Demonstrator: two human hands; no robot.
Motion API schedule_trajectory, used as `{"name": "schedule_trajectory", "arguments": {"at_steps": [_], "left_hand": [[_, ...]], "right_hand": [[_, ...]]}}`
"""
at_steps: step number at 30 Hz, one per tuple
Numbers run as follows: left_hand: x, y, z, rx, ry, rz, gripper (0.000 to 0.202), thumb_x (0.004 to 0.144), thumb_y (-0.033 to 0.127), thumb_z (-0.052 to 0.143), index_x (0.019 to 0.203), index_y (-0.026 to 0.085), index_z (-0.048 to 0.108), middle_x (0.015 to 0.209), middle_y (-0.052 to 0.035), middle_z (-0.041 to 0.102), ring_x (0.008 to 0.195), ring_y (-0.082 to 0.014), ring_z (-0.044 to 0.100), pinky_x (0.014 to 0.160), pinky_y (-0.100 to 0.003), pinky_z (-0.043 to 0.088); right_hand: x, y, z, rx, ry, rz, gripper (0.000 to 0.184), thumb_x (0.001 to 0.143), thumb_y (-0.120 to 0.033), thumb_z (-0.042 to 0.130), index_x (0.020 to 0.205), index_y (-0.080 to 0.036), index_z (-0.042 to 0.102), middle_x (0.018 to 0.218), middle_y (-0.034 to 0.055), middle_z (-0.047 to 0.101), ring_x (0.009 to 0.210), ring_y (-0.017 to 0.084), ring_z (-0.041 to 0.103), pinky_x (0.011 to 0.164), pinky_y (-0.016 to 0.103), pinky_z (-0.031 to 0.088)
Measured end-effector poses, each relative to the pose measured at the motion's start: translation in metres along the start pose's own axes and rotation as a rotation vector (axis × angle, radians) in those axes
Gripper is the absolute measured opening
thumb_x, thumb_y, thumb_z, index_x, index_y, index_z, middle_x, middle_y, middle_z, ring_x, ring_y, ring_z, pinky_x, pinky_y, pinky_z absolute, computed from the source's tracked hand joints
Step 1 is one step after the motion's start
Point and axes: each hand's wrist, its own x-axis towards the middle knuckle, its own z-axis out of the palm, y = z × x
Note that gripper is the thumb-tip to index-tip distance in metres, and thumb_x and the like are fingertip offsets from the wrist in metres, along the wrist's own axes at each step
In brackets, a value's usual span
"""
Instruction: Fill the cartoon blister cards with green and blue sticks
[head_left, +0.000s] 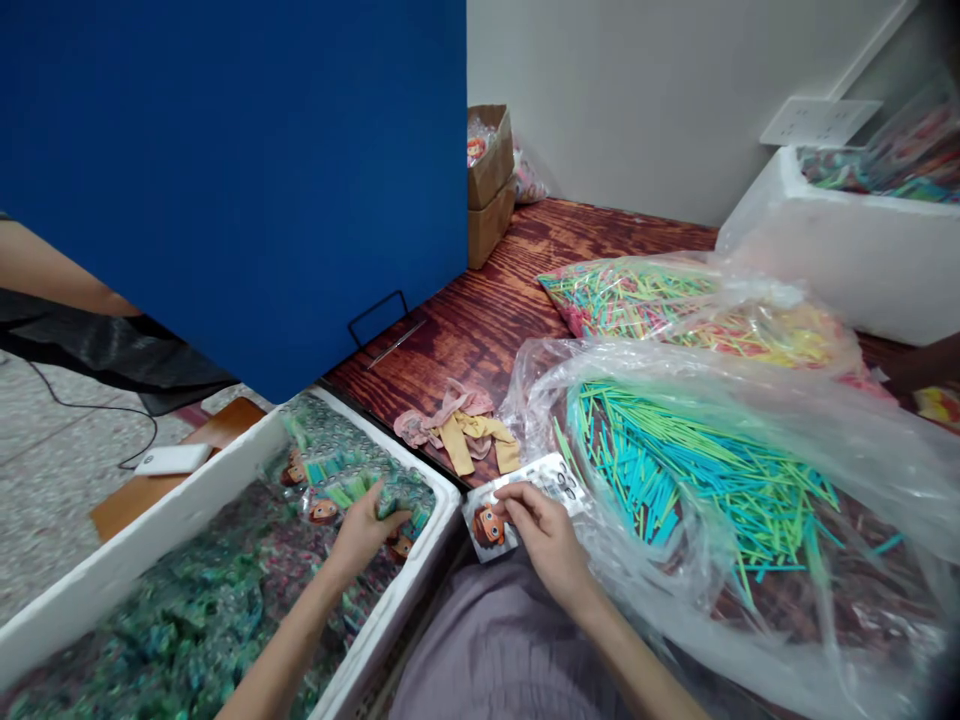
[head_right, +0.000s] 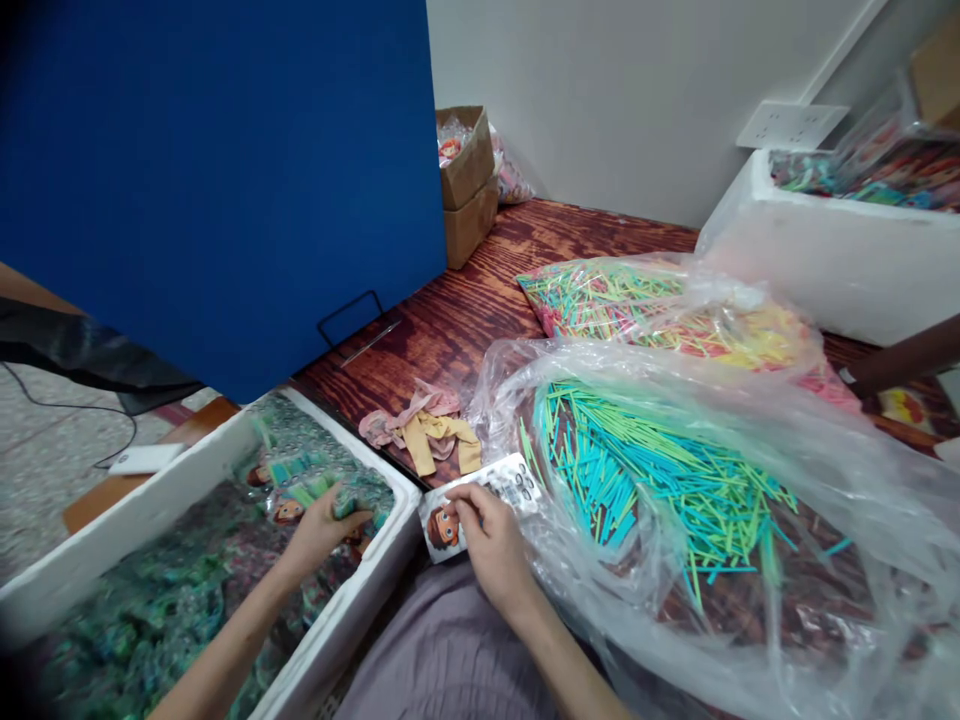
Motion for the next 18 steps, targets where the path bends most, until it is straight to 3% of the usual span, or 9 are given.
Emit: {"name": "schedule_trajectory", "arguments": {"at_steps": [2, 6, 10, 14, 18], "left_hand": [[-0.011, 0.004, 0.004, 0.149, 0.134, 0.031, 0.052, 0.075, 0.038, 0.067, 0.122, 0.02, 0.057, 0.113, -0.0079, 0.07, 0.103, -0.0298, 0.065, 0.09, -0.042, 0.05], [-0.029, 0.008, 0.01, 0.345, 0.349, 0.241, 0.066, 0.086, 0.037, 0.059, 0.145, 0.02, 0.037, 0.14, -0.0152, 0.053, 0.131, -0.0319, 0.048, 0.108, -0.047, 0.039], [-0.042, -0.002, 0.005, 0.407, 0.424, 0.311, 0.086, 0.083, 0.044, 0.064, 0.153, 0.019, 0.02, 0.149, -0.0187, 0.041, 0.138, -0.0351, 0.038, 0.112, -0.052, 0.033], [-0.056, -0.021, -0.011, 0.433, 0.44, 0.167, 0.083, 0.084, 0.049, 0.059, 0.152, 0.02, 0.022, 0.148, -0.0178, 0.04, 0.138, -0.036, 0.037, 0.112, -0.053, 0.033], [-0.055, -0.04, -0.022, 0.263, 0.464, -0.122, 0.087, 0.077, 0.057, 0.061, 0.148, 0.016, 0.032, 0.133, -0.0186, 0.052, 0.118, -0.0372, 0.055, 0.098, -0.052, 0.046]], "right_hand": [[0.0, -0.004, 0.006, -0.046, -0.023, -0.021, 0.019, 0.094, -0.024, 0.047, 0.094, -0.02, 0.066, 0.083, 0.0023, 0.07, 0.079, 0.018, 0.066, 0.074, 0.028, 0.048], [-0.002, -0.013, 0.023, -0.168, -0.089, -0.149, 0.021, 0.095, -0.017, 0.044, 0.091, -0.02, 0.065, 0.081, 0.0019, 0.066, 0.077, 0.017, 0.062, 0.073, 0.028, 0.046], [-0.003, -0.017, 0.041, -0.322, -0.188, -0.329, 0.022, 0.095, -0.012, 0.045, 0.099, -0.021, 0.065, 0.095, 0.0043, 0.067, 0.091, 0.019, 0.06, 0.081, 0.03, 0.044], [-0.003, -0.012, 0.058, -0.575, -0.261, -0.437, 0.02, 0.095, -0.011, 0.046, 0.099, -0.02, 0.063, 0.096, 0.0051, 0.066, 0.092, 0.02, 0.057, 0.08, 0.032, 0.041], [0.004, -0.012, 0.074, -0.891, -0.302, -0.533, 0.014, 0.092, -0.012, 0.051, 0.095, -0.018, 0.063, 0.095, 0.0082, 0.063, 0.091, 0.024, 0.052, 0.076, 0.037, 0.039]]}}
